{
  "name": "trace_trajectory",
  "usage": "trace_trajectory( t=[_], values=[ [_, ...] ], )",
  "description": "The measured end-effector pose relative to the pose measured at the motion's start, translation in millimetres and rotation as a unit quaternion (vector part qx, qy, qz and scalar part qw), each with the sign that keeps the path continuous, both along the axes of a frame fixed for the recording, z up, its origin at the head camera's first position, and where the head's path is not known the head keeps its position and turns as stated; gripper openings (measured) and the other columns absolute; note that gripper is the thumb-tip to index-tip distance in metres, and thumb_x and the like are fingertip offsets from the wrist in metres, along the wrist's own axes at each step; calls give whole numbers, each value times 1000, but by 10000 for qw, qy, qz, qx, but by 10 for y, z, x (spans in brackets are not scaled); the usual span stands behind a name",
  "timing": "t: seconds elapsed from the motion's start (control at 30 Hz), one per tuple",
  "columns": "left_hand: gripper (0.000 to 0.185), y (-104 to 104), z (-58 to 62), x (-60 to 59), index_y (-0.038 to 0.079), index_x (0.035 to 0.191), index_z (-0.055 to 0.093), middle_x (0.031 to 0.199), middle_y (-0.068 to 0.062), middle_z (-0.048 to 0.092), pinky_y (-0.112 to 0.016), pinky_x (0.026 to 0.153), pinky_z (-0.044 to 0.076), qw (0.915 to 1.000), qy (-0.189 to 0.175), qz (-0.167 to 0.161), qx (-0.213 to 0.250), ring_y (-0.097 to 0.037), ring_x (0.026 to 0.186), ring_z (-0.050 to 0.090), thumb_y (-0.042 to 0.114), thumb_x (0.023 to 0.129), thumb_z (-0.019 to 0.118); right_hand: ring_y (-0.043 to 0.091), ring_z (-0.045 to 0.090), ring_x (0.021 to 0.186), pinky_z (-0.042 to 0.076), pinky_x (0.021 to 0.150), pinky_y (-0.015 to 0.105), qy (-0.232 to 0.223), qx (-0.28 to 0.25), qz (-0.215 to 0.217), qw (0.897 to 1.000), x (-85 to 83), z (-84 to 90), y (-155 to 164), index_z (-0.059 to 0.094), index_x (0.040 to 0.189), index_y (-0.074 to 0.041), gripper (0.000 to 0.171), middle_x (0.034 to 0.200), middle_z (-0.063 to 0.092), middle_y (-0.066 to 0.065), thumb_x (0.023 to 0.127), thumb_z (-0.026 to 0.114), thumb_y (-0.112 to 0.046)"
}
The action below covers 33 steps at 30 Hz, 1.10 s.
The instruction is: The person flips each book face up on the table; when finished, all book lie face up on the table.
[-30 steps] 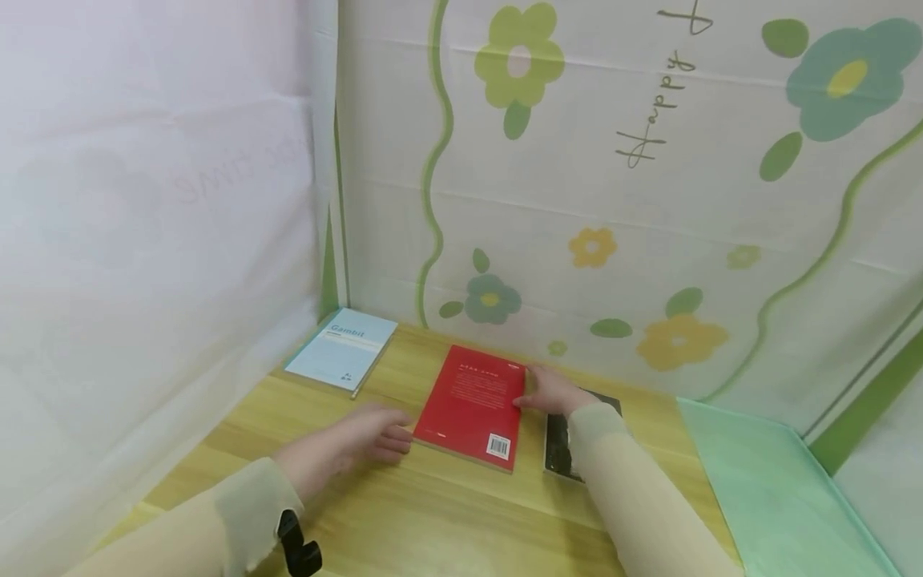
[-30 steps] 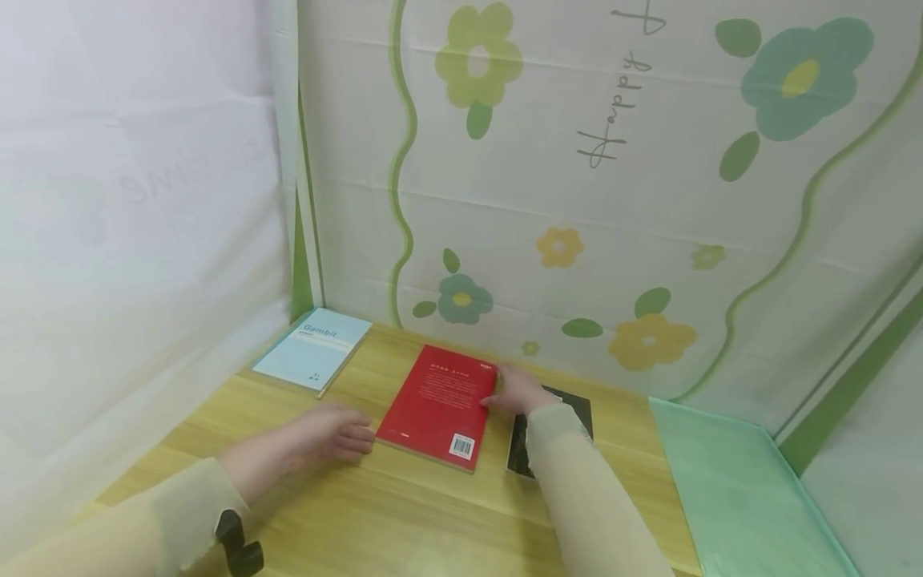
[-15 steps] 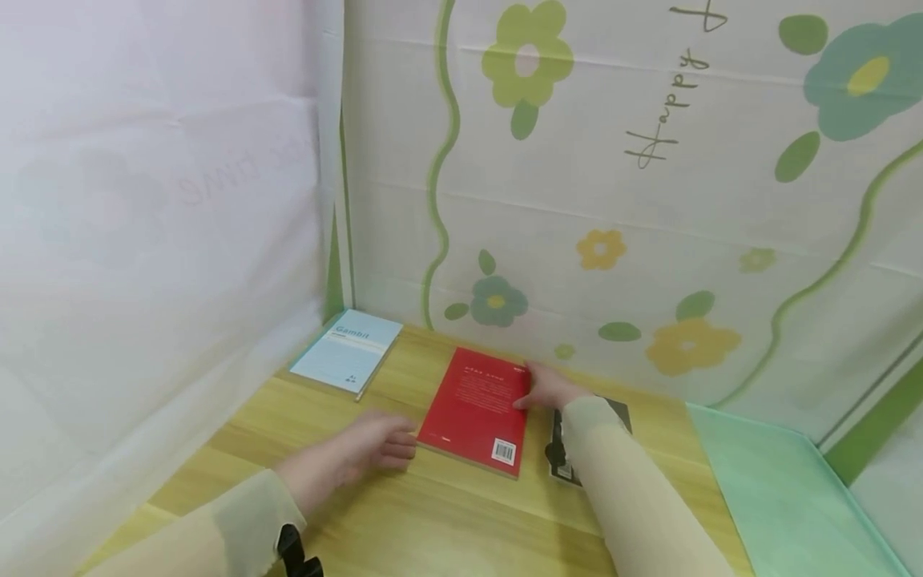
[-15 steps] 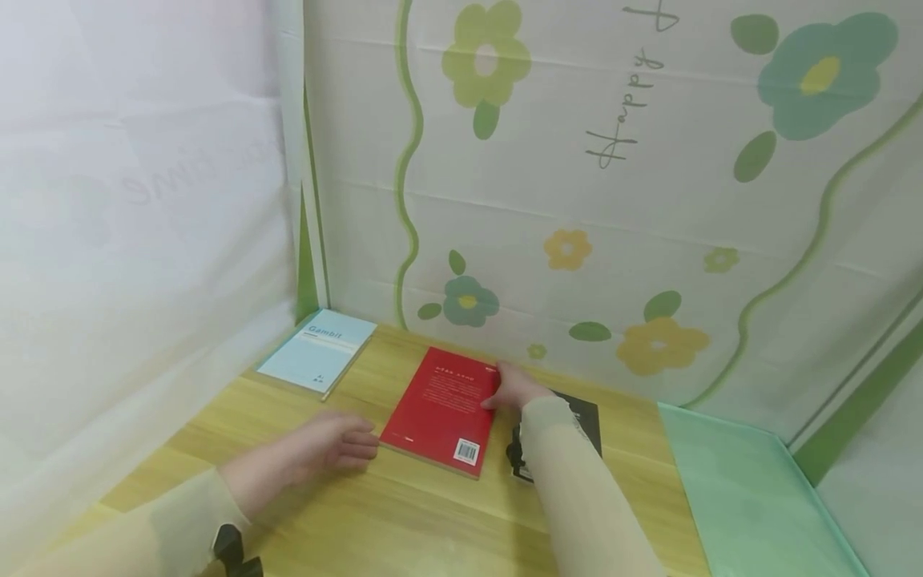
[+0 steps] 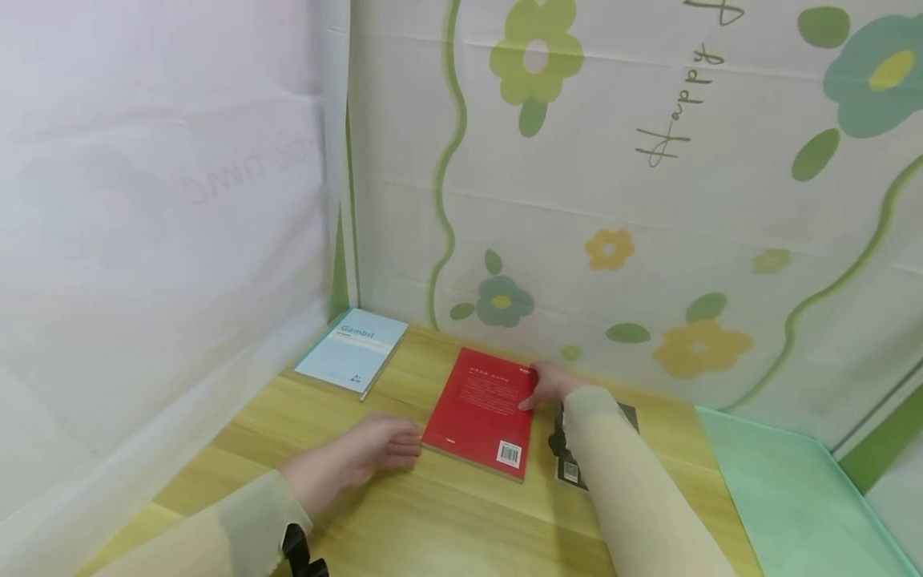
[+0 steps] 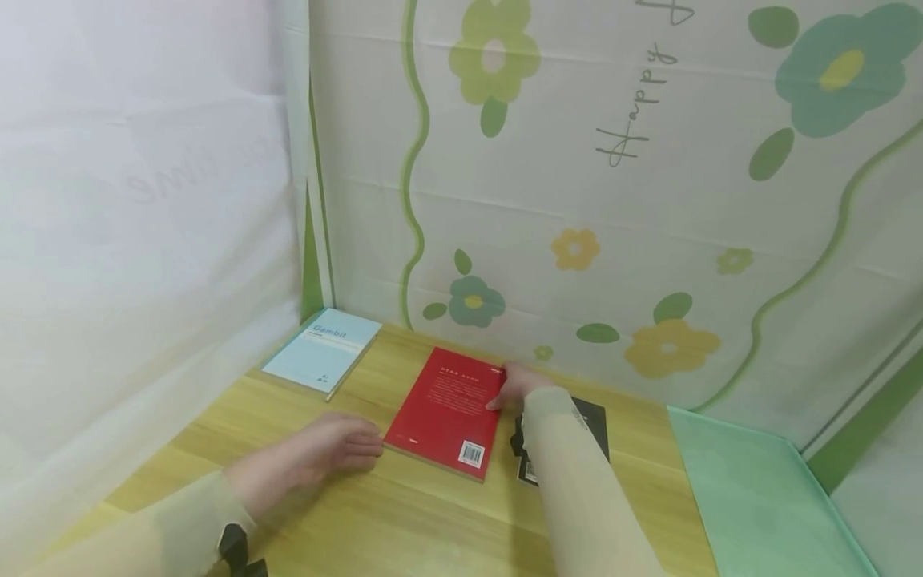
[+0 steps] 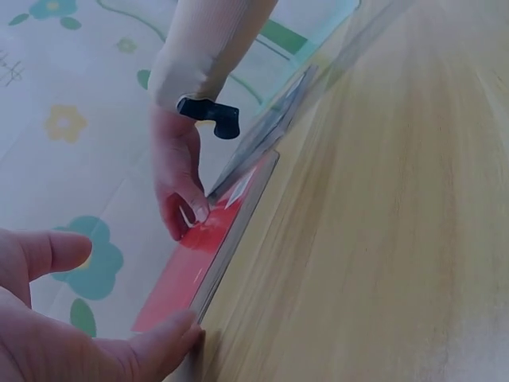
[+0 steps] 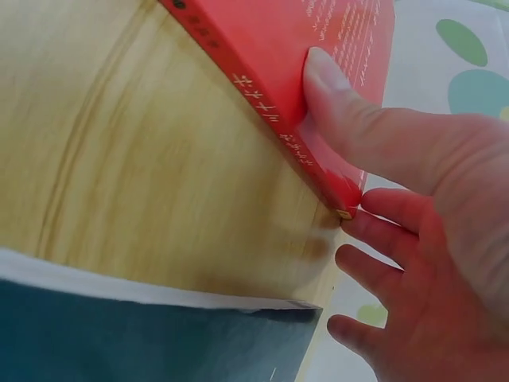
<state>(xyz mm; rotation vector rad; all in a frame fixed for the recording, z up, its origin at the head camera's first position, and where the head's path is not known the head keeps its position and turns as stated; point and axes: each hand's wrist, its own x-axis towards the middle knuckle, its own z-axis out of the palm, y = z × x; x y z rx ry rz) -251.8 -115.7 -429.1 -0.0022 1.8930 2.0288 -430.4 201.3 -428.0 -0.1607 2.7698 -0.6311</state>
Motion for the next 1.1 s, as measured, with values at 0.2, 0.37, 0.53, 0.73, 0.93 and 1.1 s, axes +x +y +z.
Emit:
trace_trajectory(
  t=[0.2, 0.37, 0.53, 0.73, 0.93, 1.1],
  values=[
    [40, 31, -16, -64, -17, 120, 50, 115, -30, 59, -45, 88, 55, 9996, -239, 178, -32, -38, 104, 64, 9, 92, 62, 32, 52, 111, 44, 98, 56, 59, 66, -56, 9999, -5, 18, -16, 52, 136, -5, 84, 122, 58, 12, 67, 92, -29],
    [34, 52, -34, -127, -14, 116, 52, 109, -27, 58, -43, 81, 58, 9987, -432, 273, -49, -34, 96, 66, 7, 92, 63, 30, 54, 107, 47, 94, 54, 14, 148, -94, 9998, -2, 19, -40, 55, 132, -8, 81, 117, 60, 9, 65, 93, -32],
    [33, 83, -62, -207, -13, 115, 52, 104, -24, 59, -43, 77, 59, 9984, -497, 187, -170, -32, 91, 66, 6, 91, 64, 31, 53, 112, 45, 97, 56, -3, 222, -118, 9997, 21, 36, -65, 52, 136, -6, 84, 122, 59, 10, 66, 92, -31],
    [31, 137, -101, -308, -13, 114, 51, 97, -23, 62, -42, 72, 60, 9975, -443, 85, -539, -30, 85, 68, 3, 90, 63, 32, 53, 113, 43, 99, 56, -52, 72, -220, 9997, 17, 32, -84, 52, 136, -6, 83, 121, 59, 11, 67, 92, -26],
    [27, 178, -143, -415, -16, 113, 52, 86, -22, 68, -38, 66, 61, 9945, -277, -37, -1011, -28, 73, 70, -2, 92, 58, 30, 55, 106, 47, 93, 54, -84, 278, -141, 9995, -23, 40, -80, 55, 131, -6, 80, 113, 61, 9, 65, 93, -28],
    [28, 192, -156, -440, -19, 115, 52, 82, -21, 69, -35, 66, 60, 9931, -247, -83, -1142, -27, 72, 71, -4, 91, 58, 29, 56, 102, 48, 93, 51, -70, 448, -10, 9990, -42, 76, -73, 55, 127, -4, 77, 108, 61, 8, 65, 94, -28]
  ],
)
